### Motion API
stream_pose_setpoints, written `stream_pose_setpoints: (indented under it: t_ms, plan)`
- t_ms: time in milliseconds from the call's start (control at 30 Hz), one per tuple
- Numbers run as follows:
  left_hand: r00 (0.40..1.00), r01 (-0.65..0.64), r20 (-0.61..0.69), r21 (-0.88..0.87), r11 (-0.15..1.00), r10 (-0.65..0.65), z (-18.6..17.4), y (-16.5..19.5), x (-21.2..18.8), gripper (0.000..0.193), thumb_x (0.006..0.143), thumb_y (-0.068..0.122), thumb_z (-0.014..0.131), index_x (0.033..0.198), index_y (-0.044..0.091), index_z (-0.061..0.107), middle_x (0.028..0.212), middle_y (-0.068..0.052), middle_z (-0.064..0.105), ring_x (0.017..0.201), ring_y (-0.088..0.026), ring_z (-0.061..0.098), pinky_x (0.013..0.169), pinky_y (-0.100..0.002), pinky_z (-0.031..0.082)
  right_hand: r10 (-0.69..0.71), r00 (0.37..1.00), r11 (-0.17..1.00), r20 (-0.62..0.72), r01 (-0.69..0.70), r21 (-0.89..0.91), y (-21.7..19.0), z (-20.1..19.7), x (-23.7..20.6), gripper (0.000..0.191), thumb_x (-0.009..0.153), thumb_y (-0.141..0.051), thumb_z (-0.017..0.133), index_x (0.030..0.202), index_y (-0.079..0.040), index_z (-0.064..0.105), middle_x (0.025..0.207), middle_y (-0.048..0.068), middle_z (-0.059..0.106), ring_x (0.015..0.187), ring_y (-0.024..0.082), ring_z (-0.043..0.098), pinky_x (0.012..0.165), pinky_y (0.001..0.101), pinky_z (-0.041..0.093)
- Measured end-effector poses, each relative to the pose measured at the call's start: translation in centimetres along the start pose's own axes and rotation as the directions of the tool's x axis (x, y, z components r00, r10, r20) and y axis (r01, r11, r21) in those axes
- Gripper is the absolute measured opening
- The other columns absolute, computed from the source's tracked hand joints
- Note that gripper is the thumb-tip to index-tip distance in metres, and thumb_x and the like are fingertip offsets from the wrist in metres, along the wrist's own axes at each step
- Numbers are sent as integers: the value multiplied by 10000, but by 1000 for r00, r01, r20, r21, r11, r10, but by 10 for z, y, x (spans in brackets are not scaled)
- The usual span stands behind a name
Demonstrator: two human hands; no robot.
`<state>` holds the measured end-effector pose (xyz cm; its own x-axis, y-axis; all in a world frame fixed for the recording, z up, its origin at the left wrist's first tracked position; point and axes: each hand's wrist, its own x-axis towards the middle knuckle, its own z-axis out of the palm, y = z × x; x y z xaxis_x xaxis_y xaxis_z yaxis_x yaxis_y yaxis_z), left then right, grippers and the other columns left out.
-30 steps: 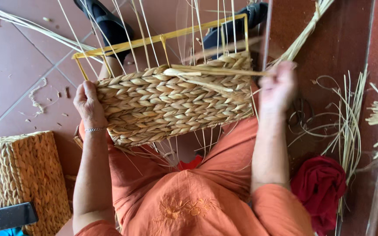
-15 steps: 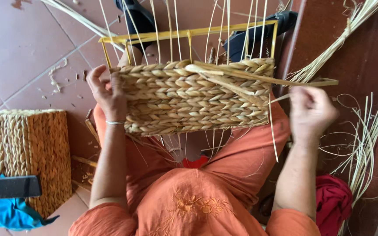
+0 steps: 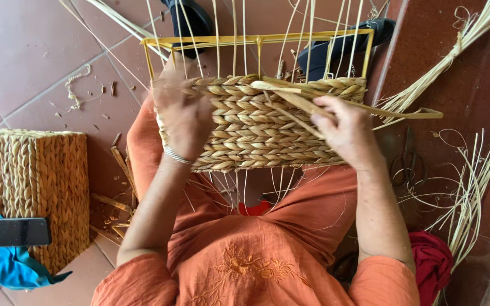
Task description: The person sits on the floor weaving a water hyacinth basket on a bamboo frame. They gather and sort loose strands, trim excess material with scissors, and weave and tuck strands around the basket body and rim, working the weave with both hands.
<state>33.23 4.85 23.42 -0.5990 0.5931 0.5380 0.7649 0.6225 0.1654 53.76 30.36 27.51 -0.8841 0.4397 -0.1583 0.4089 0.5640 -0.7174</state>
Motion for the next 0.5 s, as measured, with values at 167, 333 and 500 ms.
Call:
stream_pose_setpoints:
  t_ms: [167, 333, 500]
  plan:
    - [912, -248, 182, -470, 847, 368, 56, 39, 25, 507, 817, 123, 830, 1295, 66, 668, 1220, -111, 525, 1030, -241, 551, 860, -363, 548, -114, 987, 990, -116, 123, 70, -14, -33, -5, 280, 957, -50, 762, 1230, -9, 719, 1016, 132, 776, 850, 183, 737, 723, 318, 594]
    - [825, -251, 330, -514, 820, 459, 106, 58, 51, 130, 1074, 240, 705, 1111, 124, 658, 1031, -71, 577, 837, -179, 567, 741, -271, 570, -360, 933, 727, 31, 259, 636, -18, -60, 12, 440, 1019, -352, 658, 1327, -38, 660, 1115, 113, 737, 939, 163, 716, 832, 287, 620]
    - [943, -42, 191, -745, 666, 273, 107, 44, 52, 108, 1077, 120, 625, 1107, 29, 576, 925, -86, 631, 730, -187, 637, 642, -299, 569, -211, 960, 378, -183, 253, 891, -1, -49, 43, 502, 1022, -501, 597, 1201, -47, 718, 1102, 143, 754, 826, 155, 710, 753, 282, 604]
